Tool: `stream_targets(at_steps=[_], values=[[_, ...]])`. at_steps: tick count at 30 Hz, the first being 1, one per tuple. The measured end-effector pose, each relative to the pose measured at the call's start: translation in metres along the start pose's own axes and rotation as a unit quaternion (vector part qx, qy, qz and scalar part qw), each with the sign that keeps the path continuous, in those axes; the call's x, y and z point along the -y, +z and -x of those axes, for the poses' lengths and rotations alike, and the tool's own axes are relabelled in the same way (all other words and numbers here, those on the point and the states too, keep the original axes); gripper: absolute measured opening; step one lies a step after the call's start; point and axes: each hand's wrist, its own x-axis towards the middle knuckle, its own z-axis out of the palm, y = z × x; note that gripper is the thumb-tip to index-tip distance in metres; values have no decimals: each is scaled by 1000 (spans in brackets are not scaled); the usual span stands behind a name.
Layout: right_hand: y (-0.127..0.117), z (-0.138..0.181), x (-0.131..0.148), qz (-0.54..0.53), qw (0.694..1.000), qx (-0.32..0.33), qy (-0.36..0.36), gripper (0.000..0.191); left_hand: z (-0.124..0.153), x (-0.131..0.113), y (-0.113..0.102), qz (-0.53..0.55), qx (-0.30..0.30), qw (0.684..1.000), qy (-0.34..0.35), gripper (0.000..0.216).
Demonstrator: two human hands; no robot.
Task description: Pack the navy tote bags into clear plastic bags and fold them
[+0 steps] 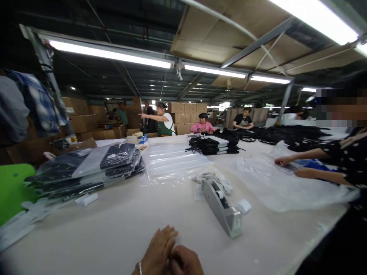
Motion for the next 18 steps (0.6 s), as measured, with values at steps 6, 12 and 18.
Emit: stream_targets(at_steps=[6,12,18], values=[[-1,5,9,6,996,-21,-87,19,27,-7,11,-90,-9,996,12,40],[-6,3,12,-9,996,-29,-86,19,41,4,11,-79,-34,996,15,35],[-16,22,45,-13,996,-33,-79,18,53,9,18,-129,-49,990,18,56]])
